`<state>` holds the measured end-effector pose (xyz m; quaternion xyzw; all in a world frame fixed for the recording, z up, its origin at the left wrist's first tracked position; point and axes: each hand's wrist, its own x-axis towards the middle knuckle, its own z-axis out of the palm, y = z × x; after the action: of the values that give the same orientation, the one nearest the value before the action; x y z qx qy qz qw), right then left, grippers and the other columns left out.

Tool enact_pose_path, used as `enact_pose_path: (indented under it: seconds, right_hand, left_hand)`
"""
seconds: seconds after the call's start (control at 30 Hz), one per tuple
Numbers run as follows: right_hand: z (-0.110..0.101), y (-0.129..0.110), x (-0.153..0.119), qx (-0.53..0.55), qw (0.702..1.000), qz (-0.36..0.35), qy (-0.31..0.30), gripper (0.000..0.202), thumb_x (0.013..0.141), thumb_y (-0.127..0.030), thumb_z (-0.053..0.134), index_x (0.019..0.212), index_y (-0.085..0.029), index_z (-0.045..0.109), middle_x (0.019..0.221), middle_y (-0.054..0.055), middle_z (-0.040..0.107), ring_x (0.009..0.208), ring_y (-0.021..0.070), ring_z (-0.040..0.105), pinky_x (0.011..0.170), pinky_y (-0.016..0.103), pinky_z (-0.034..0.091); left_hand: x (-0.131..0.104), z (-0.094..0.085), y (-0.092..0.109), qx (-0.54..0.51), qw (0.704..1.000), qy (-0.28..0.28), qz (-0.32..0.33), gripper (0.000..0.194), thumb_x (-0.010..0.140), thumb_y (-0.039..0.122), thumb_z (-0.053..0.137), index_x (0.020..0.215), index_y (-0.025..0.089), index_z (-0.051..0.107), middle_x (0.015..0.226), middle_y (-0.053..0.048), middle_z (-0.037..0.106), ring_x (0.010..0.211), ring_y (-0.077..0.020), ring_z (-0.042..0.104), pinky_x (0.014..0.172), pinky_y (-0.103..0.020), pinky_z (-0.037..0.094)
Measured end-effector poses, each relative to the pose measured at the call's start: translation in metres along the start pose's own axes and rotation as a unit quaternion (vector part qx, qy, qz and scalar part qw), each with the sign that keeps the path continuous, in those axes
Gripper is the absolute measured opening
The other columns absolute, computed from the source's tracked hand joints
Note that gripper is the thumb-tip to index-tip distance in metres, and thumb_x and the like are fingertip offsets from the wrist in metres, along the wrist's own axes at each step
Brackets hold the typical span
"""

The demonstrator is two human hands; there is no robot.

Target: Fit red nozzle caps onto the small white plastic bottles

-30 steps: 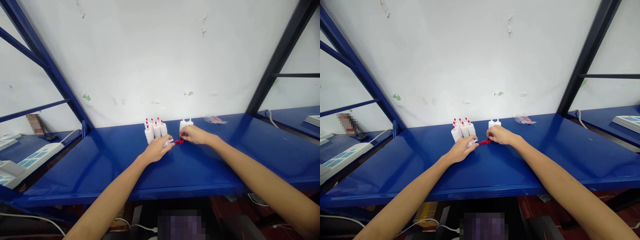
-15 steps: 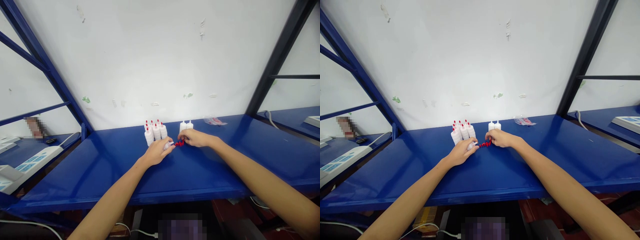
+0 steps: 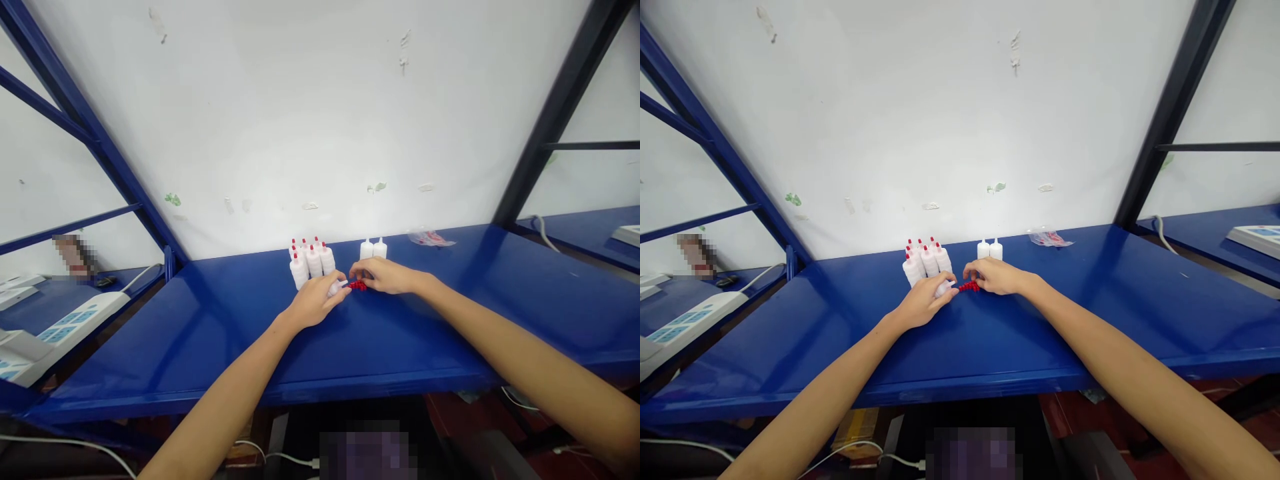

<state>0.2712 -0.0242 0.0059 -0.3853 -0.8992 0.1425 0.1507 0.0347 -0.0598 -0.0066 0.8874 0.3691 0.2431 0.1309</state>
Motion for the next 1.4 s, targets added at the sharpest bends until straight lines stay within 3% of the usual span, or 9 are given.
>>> enact_pose_path:
  seconds: [0.1,0.27,0.4,0.53,0.77,0.93,1.13,1.27,1.4]
  right_hand:
    - [0.001,0.001,0.000,-0.001,0.999,-0.018,0.028,0.030,0.083,-0.009,0.050,0.107,-0.016,0.064,0.094,0.007,0.069,0.080,0.0176,0.061,0.072,0.027,0.044]
    - [-0.002,-0.012,-0.004,0.024,0.989,-0.038,0.141,0.022,0.095,-0.025,0.041,0.099,-0.016,0.061,0.090,0.006,0.067,0.078,0.0175,0.058,0.074,0.029,0.041]
    - [0.002,-0.033,-0.004,0.044,0.988,-0.074,0.126,0.029,0.098,-0.040,0.043,0.085,-0.018,0.056,0.074,0.002,0.060,0.065,0.0149,0.050,0.065,0.027,0.035]
    - [0.009,-0.047,-0.001,0.007,0.990,-0.081,0.118,0.029,0.098,-0.036,0.040,0.079,-0.019,0.052,0.074,0.003,0.059,0.063,0.0147,0.048,0.062,0.027,0.031]
    - [0.012,-0.036,0.002,-0.024,0.990,-0.056,0.129,0.034,0.102,-0.038,0.031,0.083,-0.020,0.052,0.074,0.003,0.059,0.065,0.0158,0.050,0.065,0.028,0.031]
    - [-0.001,-0.021,0.002,-0.099,0.974,0.065,0.194,0.041,0.102,-0.041,0.028,0.082,-0.019,0.057,0.070,0.004,0.062,0.063,0.0168,0.054,0.061,0.029,0.029]
    - [-0.010,0.005,-0.003,-0.233,0.947,0.211,0.059,0.042,0.100,-0.048,0.038,0.088,-0.019,0.066,0.091,0.012,0.071,0.080,0.0252,0.066,0.062,0.031,0.032]
    - [-0.007,0.010,-0.001,-0.224,0.944,0.237,0.045,0.035,0.097,-0.048,0.046,0.095,-0.020,0.067,0.098,0.012,0.072,0.087,0.0261,0.067,0.066,0.031,0.035]
    - [-0.013,-0.002,-0.002,-0.217,0.943,0.232,0.101,0.041,0.098,-0.051,0.041,0.093,-0.020,0.067,0.089,0.012,0.071,0.083,0.0257,0.066,0.065,0.031,0.034]
  left_hand:
    - [0.000,-0.001,-0.001,-0.007,1.000,0.006,-0.009,0.041,0.099,0.054,0.038,0.117,0.021,0.055,0.079,0.000,0.063,0.069,-0.0180,0.059,0.066,-0.028,0.041]
    - [0.000,-0.001,-0.001,-0.007,1.000,0.006,-0.018,0.036,0.101,0.047,0.033,0.115,0.020,0.053,0.073,0.001,0.059,0.066,-0.0184,0.056,0.068,-0.030,0.040]
    - [-0.001,0.000,0.000,-0.005,1.000,0.010,-0.015,0.030,0.100,0.042,0.036,0.114,0.020,0.050,0.075,0.000,0.060,0.067,-0.0189,0.057,0.069,-0.032,0.042]
    - [-0.001,0.000,0.001,-0.031,0.999,0.006,0.007,0.031,0.098,0.043,0.042,0.116,0.019,0.050,0.093,-0.004,0.066,0.073,-0.0192,0.061,0.071,-0.032,0.044]
    - [0.002,-0.001,-0.001,-0.039,0.999,0.012,0.001,0.038,0.099,0.049,0.040,0.121,0.019,0.050,0.088,-0.003,0.065,0.075,-0.0188,0.060,0.073,-0.031,0.043]
    - [0.002,0.000,-0.005,-0.034,0.999,0.022,-0.005,0.027,0.100,0.041,0.037,0.103,0.018,0.052,0.072,0.001,0.055,0.066,-0.0164,0.053,0.066,-0.029,0.037]
    - [0.002,-0.002,-0.003,-0.035,0.998,0.036,0.027,0.028,0.100,0.037,0.037,0.080,0.019,0.046,0.070,0.002,0.050,0.064,-0.0133,0.046,0.063,-0.027,0.034]
    - [0.003,0.001,-0.004,-0.069,0.996,0.044,0.023,0.033,0.099,0.043,0.042,0.079,0.018,0.050,0.067,0.002,0.052,0.063,-0.0123,0.049,0.063,-0.025,0.037]
    - [0.003,0.005,-0.007,-0.092,0.994,0.048,-0.027,0.037,0.095,0.049,0.048,0.076,0.017,0.052,0.059,0.003,0.051,0.054,-0.0111,0.048,0.056,-0.023,0.036]
